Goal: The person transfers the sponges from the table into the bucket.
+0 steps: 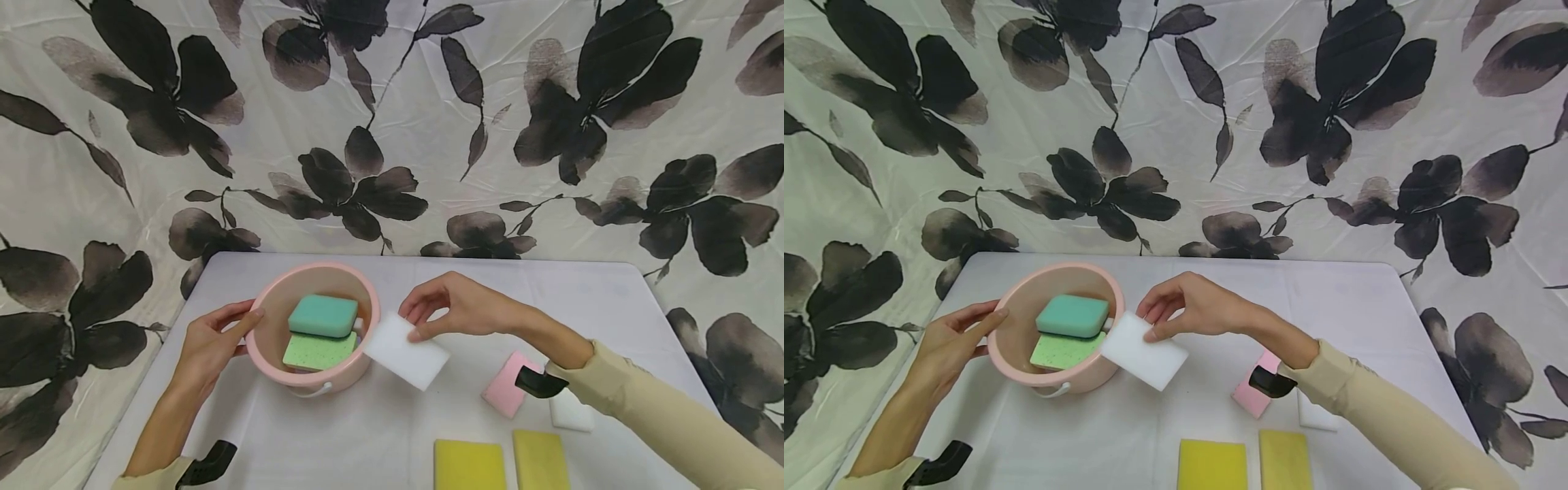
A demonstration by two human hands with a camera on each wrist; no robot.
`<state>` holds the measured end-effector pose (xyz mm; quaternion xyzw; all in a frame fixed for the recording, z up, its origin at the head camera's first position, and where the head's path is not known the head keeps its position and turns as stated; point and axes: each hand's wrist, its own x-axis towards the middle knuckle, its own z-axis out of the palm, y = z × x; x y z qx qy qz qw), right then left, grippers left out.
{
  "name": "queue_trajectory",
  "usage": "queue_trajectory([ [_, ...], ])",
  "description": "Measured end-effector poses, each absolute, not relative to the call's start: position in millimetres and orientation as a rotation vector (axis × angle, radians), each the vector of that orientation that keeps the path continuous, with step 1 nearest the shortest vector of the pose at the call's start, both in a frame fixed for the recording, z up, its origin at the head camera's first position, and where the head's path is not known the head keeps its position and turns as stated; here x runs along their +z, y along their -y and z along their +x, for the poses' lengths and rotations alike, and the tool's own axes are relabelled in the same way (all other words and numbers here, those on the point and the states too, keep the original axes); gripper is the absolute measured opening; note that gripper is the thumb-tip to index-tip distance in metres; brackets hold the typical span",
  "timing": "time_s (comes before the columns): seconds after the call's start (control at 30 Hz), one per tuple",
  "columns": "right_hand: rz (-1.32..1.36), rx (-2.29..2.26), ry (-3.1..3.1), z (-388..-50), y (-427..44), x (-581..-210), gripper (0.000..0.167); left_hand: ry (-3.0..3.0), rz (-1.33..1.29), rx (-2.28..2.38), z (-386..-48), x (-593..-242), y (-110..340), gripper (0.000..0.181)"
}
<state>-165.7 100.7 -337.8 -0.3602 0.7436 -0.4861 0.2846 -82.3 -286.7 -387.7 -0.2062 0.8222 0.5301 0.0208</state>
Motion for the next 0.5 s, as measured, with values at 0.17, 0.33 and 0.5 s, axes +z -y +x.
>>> queue_trajectory([
  [0.17,-0.962,-1.339,-1.974,-171,-92,-331,0.030,-2.550,-0.630,1.657,-82,-388,287,0.067],
  [0.33,-0.965,-1.368,-1.965,-176,-83,-327,0.030,-2.558,-0.615,1.664,-82,-389,286,0.066],
  [0.5,-0.934,-1.394,-1.948,-182,-71,-325,0.031,-2.552,-0.630,1.666,-83,-390,286,0.065],
])
